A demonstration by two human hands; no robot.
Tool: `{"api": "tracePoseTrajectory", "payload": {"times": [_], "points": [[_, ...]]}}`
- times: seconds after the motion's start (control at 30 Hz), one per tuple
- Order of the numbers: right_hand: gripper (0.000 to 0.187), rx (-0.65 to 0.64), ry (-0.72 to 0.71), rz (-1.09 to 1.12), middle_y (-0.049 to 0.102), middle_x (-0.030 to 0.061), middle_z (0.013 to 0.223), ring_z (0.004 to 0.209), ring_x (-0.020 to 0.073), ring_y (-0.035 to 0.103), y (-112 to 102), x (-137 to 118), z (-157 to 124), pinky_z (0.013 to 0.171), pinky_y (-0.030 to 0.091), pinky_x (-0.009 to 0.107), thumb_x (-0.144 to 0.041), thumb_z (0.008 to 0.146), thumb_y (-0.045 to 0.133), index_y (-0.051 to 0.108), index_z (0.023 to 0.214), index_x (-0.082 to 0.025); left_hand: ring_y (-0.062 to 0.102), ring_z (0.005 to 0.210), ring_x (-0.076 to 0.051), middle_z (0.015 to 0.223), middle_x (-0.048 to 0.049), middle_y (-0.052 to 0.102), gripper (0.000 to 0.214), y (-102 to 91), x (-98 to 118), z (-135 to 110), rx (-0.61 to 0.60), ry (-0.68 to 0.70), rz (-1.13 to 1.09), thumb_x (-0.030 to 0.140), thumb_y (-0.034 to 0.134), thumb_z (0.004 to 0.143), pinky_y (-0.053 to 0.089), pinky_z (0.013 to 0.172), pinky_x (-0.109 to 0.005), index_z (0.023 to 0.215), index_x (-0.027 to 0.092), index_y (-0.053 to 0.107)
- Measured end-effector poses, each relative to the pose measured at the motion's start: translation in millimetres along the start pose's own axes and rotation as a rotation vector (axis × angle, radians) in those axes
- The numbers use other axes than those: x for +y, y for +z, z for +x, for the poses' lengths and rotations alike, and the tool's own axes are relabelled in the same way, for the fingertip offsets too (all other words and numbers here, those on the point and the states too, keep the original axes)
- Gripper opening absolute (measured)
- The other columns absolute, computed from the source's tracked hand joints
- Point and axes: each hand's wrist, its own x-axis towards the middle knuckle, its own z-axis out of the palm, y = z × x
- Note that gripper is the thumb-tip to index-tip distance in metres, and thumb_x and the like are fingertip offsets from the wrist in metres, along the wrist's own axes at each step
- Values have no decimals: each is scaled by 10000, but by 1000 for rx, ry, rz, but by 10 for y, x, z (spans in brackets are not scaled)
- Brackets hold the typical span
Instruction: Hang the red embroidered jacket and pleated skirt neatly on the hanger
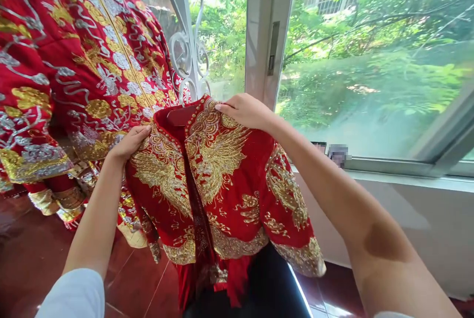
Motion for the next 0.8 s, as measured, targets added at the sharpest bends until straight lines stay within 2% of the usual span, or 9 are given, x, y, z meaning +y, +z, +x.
{"api": "tracePoseTrajectory", "payload": {"times": [0.13, 0.3, 0.37, 0.47, 0.53, 0.6, 0.67, 0.73, 0.8], "points": [[461, -104, -77, -15, 242, -58, 514, 508, 66, 249, 30, -54, 79, 525, 227, 280, -425, 914, 477, 331, 543, -193, 456, 553, -125, 560, 13, 511, 488, -18, 53, -38, 50, 3, 104, 631, 515, 782, 405, 563, -238, 607, 177, 538], [438, -208, -168, 150, 252, -72, 527, 512, 44, 238, 98, -16, 161, 509, 206, 242, -420, 840, 583, 384, 536, -175, 504, 676, -149, 690, -11, 587, 416, 62, 307, 39, 16, 159, 269, 569, 569, 778, 400, 629, -247, 813, 166, 669], [449, -145, -164, 258, 249, -72, 526, 509, 40, 232, 140, -5, 166, 498, 191, 237, -455, 842, 569, 391, 540, -175, 455, 606, -132, 624, 3, 532, 425, 97, 351, 96, 37, 157, 257, 569, 571, 770, 352, 574, -245, 765, 154, 662], [467, 89, -120, 337, 215, -69, 532, 513, 41, 212, 207, -47, 155, 494, 170, 241, -445, 865, 544, 351, 532, -181, 385, 544, -118, 543, 18, 432, 472, 138, 349, 150, 173, 141, 142, 619, 561, 747, 302, 523, -248, 642, 160, 593], [474, 203, -104, 344, 202, -65, 543, 521, 43, 211, 238, -98, 147, 502, 177, 244, -419, 875, 544, 316, 531, -186, 388, 553, -120, 551, 14, 438, 494, 151, 333, 158, 268, 138, 42, 655, 547, 739, 317, 527, -247, 632, 174, 558], [464, 248, -94, 341, 202, -62, 551, 522, 46, 216, 251, -134, 134, 508, 193, 244, -411, 887, 530, 319, 539, -188, 390, 562, -119, 562, 13, 451, 516, 148, 317, 145, 318, 137, 4, 688, 528, 738, 330, 534, -244, 636, 182, 537], [429, 188, -100, 312, 232, -60, 550, 517, 50, 241, 252, -135, 113, 513, 217, 241, -416, 898, 505, 374, 562, -183, 366, 548, -110, 548, 22, 426, 537, 143, 299, 114, 299, 130, 69, 708, 514, 742, 316, 528, -240, 616, 187, 500], [386, 53, -115, 210, 285, -58, 542, 511, 58, 276, 259, -100, 98, 523, 246, 242, -411, 895, 499, 440, 595, -176, 324, 507, -102, 507, 32, 360, 566, 162, 287, 76, 251, 92, 219, 716, 481, 765, 287, 512, -249, 550, 196, 419], [373, -10, -88, 40, 338, -50, 527, 503, 69, 310, 288, -54, 106, 540, 277, 254, -410, 891, 496, 468, 601, -176, 320, 476, -108, 475, 26, 322, 590, 225, 295, 50, 294, 18, 420, 703, 414, 816, 280, 509, -271, 501, 207, 350]]}}
